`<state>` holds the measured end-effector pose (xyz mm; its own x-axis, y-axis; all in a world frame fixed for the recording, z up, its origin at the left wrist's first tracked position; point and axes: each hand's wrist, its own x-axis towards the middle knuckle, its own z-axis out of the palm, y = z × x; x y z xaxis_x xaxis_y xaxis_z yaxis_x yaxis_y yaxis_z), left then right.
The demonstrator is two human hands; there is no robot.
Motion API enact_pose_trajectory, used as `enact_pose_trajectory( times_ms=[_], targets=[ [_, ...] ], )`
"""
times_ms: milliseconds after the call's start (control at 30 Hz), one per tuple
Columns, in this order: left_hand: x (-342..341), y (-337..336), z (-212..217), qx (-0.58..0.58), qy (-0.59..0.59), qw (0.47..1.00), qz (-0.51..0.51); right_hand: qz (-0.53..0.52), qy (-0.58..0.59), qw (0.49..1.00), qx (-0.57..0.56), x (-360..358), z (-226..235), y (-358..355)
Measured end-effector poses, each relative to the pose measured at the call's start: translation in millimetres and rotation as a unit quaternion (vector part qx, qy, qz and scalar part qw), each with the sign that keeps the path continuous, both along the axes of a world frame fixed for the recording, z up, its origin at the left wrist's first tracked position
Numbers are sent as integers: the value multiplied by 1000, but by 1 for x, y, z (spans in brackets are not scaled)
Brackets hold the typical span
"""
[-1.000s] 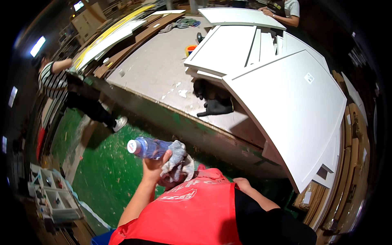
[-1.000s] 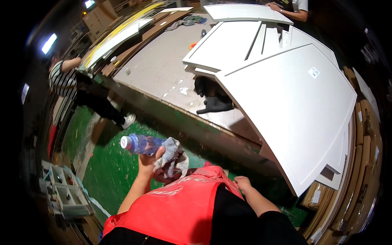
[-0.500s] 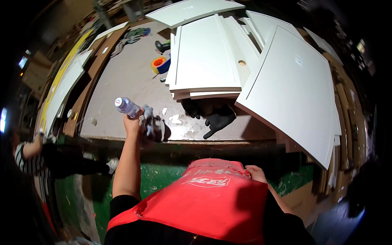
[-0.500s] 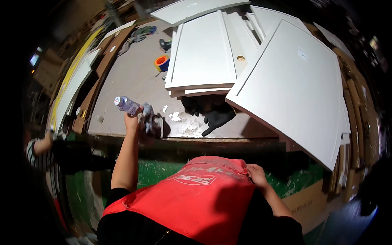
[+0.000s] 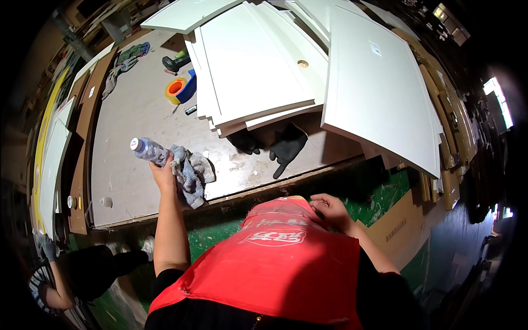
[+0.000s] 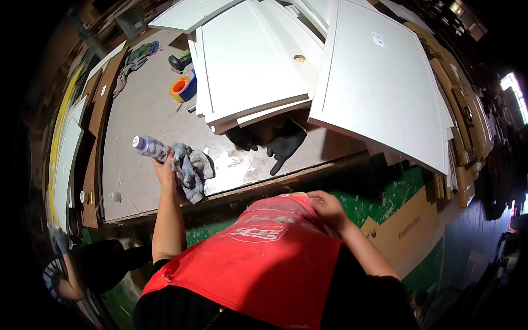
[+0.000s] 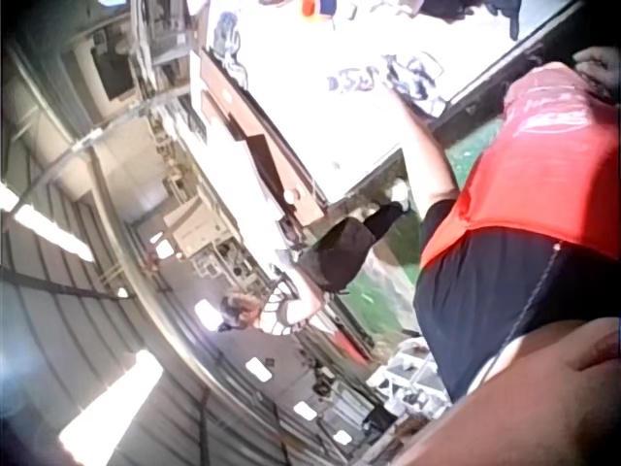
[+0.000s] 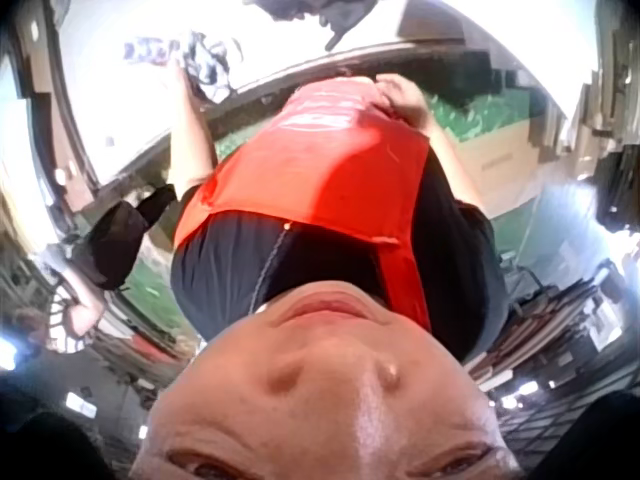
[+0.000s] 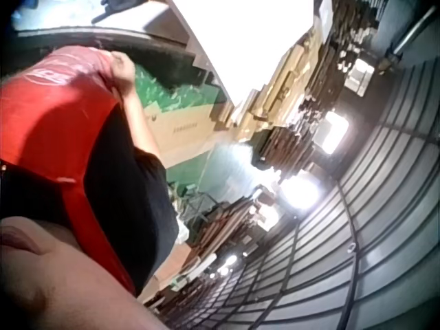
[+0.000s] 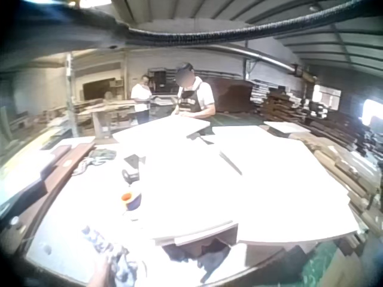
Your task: The person wipes a white cabinet door with a cloth and uses a utility knife to trim the edges and remove excess material. They handle the door multiple times, turning it over to work on different sides and wiping the surface between cuts.
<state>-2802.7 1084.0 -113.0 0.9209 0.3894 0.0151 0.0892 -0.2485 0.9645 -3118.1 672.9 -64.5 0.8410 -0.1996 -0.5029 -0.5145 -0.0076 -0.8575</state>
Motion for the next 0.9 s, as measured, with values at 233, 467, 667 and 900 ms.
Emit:
enact_pose_trajectory(
  times_ms=[233, 467, 667, 900],
  targets=[
    [-63, -2, -1, -65, 38, 995, 61, 64, 5, 997, 35, 38, 78, 37],
    [-160, -142, 101, -201, 17, 932, -302, 116, -97, 983, 102, 75, 118, 67],
    [-139, -169, 145, -226, -37, 922, -312, -247, -281, 900, 223, 68, 112, -6],
    [-112, -182, 156, -79, -99, 937, -326, -426, -247, 846, 204, 77, 141, -53]
  ],
)
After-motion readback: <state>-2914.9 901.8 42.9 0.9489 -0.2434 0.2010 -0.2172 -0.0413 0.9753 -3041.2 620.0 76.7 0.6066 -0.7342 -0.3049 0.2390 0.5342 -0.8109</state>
